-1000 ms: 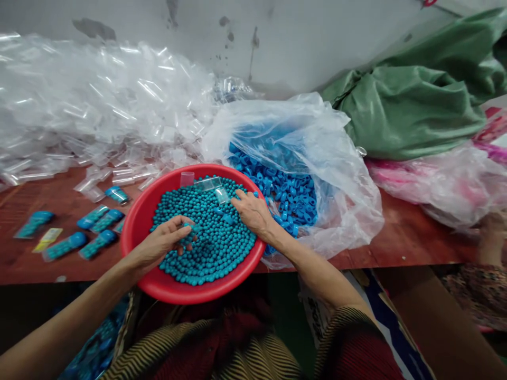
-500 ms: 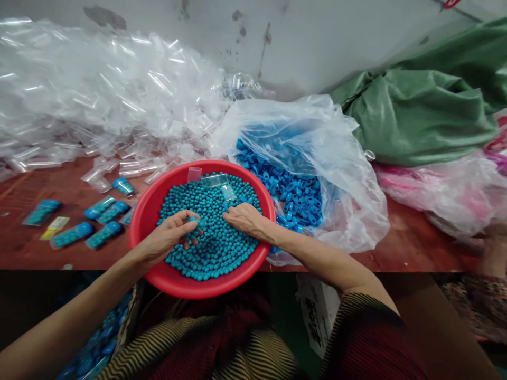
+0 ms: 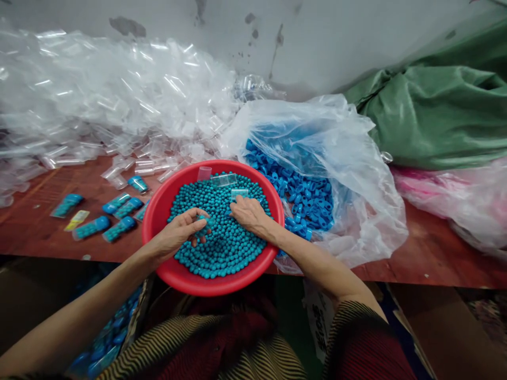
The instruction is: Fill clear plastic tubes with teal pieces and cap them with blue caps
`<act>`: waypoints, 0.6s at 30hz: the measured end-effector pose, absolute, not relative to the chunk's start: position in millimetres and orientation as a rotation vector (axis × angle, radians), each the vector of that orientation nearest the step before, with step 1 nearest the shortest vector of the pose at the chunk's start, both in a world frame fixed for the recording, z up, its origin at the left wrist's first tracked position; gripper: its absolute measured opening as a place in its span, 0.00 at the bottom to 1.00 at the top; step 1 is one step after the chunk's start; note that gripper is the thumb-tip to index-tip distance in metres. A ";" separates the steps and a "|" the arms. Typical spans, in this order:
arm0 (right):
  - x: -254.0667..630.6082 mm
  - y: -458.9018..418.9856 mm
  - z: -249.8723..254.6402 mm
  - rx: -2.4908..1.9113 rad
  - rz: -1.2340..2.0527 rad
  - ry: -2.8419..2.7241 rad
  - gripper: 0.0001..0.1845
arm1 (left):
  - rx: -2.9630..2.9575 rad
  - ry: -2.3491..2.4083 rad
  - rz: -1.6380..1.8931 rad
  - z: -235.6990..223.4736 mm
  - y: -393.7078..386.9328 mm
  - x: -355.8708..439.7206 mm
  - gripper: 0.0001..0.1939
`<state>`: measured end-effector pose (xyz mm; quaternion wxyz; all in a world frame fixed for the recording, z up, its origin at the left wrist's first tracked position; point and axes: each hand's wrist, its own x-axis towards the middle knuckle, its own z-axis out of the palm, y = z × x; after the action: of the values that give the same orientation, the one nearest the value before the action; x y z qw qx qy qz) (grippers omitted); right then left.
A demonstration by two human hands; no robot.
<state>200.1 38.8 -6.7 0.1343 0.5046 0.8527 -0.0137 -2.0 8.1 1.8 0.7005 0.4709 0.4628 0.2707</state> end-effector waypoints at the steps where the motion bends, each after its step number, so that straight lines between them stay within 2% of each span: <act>1: 198.9 38.7 -7.0 1.475 -0.017 2.486 0.15 | 1.051 1.036 0.604 1.6 8.2 -2.0 0.17; 4: 194.3 37.2 -10.0 1.409 -0.020 2.531 0.13 | 1.061 1.056 0.605 2.4 8.1 -2.0 0.16; 8: 191.9 38.5 -14.7 1.332 -0.090 2.538 0.17 | 1.062 1.072 0.605 3.7 7.3 -1.7 0.16; 10: 194.2 41.2 -12.5 1.403 -0.171 2.547 0.15 | 1.072 1.071 0.600 2.4 7.5 -1.4 0.15; 12: 196.8 42.2 -6.3 1.535 -0.396 2.626 0.15 | 1.088 1.070 0.607 -0.3 8.3 -1.1 0.16; 14: 197.4 39.3 1.6 1.629 -0.807 2.729 0.18 | 1.112 1.062 0.630 -3.6 9.3 -0.6 0.16; 16: 194.8 32.5 8.4 1.593 -1.228 2.778 0.18 | 1.147 1.051 0.657 -6.7 10.1 -0.2 0.15; 18: 189.9 24.5 12.1 1.552 -1.460 2.769 0.18 | 1.177 1.041 0.671 -9.2 10.2 0.1 0.15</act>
<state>189.9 24.5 12.1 -0.1753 0.4374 0.7802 -0.4115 0.1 10.2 -9.2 0.6567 0.5196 0.4593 0.2961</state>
